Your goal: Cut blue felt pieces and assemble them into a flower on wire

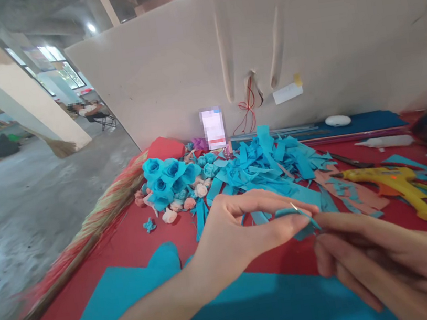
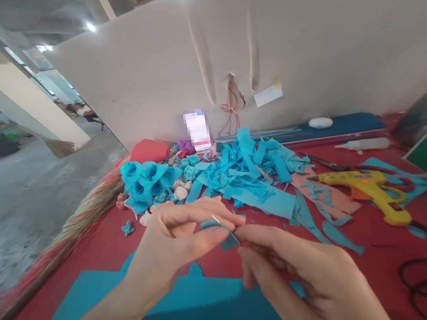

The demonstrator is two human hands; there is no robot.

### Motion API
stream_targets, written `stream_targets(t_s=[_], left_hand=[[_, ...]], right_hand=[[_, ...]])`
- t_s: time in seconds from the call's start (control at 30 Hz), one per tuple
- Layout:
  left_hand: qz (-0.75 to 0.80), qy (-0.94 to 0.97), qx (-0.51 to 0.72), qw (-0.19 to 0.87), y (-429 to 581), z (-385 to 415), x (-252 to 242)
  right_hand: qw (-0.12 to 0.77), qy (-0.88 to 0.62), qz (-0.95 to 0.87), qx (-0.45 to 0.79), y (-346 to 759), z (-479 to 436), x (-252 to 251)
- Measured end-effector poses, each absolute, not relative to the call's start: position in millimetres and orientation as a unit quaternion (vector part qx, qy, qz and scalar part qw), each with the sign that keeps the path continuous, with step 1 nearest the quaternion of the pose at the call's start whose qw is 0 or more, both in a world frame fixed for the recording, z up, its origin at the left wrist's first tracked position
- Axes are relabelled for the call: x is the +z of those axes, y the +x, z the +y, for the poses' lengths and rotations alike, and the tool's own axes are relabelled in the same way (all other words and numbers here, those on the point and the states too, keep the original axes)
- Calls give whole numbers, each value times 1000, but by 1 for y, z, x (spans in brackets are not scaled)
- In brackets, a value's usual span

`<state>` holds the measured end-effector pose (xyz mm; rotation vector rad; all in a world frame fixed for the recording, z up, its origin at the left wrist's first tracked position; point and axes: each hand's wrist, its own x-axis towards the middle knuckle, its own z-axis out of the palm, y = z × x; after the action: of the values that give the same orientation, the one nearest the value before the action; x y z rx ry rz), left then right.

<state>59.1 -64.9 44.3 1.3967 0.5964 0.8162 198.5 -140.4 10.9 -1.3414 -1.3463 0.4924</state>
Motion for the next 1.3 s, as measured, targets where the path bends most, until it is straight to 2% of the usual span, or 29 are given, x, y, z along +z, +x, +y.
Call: stream_targets(t_s=[0.1,0.37,0.53,0.77,0.97,1.3], left_hand=[[238,597,374,669,60,-65,38],[231,593,370,676,59,-65,38],[232,579,363,692,59,-64,37],[256,564,355,700,60,-68,35],[267,554,347,708,60,-68,34],[257,556,350,709,62,-65,34]], right_hand=[[565,-528,-580,255,200,-139,6],[541,-533,-599,252,202,-141,6],[585,-576,-512,254,193,-141,6],[597,-538,-509,309,195,-139,4],[553,-505,-592,298,206,-138,1],[571,-600,-508,235,195,-135,-1]])
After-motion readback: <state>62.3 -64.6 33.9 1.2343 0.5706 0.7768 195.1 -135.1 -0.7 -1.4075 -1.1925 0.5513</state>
